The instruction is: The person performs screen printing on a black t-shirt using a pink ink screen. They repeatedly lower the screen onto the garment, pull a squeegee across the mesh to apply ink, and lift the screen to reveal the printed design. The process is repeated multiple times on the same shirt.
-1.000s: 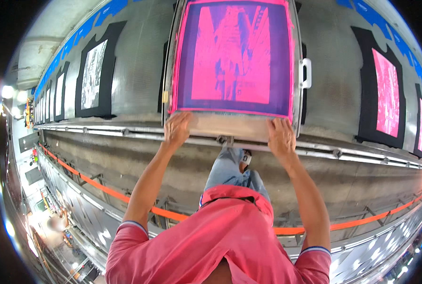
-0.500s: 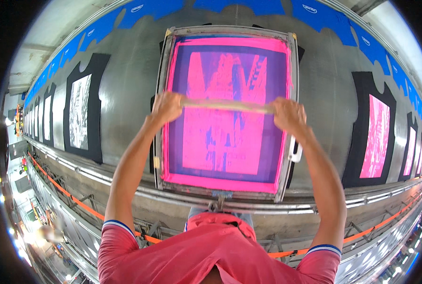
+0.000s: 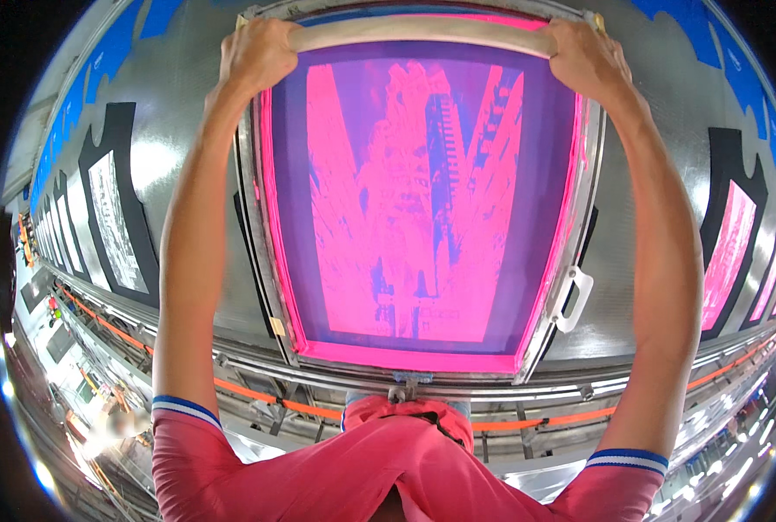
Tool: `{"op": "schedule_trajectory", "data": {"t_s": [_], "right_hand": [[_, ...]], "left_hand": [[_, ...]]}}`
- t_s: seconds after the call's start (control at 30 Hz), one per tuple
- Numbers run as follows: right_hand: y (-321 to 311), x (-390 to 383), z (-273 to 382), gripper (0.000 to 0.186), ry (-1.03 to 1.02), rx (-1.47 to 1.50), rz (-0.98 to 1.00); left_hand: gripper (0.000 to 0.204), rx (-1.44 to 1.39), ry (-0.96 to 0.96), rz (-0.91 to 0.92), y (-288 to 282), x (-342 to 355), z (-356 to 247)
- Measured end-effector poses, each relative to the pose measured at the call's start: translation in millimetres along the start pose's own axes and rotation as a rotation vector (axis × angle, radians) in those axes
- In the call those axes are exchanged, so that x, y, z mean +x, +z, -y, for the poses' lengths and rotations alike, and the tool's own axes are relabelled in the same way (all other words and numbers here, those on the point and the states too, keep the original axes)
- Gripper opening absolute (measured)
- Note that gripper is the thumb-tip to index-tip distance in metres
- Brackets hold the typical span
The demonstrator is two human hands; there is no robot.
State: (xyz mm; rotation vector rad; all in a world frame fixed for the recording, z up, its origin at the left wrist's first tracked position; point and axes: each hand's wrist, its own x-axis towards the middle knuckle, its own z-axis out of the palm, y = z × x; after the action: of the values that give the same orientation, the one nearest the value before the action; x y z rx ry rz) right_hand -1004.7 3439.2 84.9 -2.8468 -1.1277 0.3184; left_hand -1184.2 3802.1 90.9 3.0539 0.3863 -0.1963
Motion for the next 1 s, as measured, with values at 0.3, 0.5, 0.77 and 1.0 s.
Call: {"op": "schedule_trajectory", "data": {"t_s": [0.3,0.5,0.77,1.0], "right_hand": [[25,-92,31,0.047,-0.080,0.005,-0.027],[34,-202,80,0.048,0.005,0.062,0.120],[58,-372,136,0.032,-0.094,0.145,0.079],[84,-494,176,0.026,-0.072,0.205,0.115]], "left_hand": [[0.046,-0.040,0.023,0.053,17,-93,-11],[0.051,-0.051,-0.005,0.090,31,-208,-29],[0.049,-0.096,0.021,0.086,55,-393,-58],[0.049,-0.163,0.006,0.083,79,-528,-80]]}}
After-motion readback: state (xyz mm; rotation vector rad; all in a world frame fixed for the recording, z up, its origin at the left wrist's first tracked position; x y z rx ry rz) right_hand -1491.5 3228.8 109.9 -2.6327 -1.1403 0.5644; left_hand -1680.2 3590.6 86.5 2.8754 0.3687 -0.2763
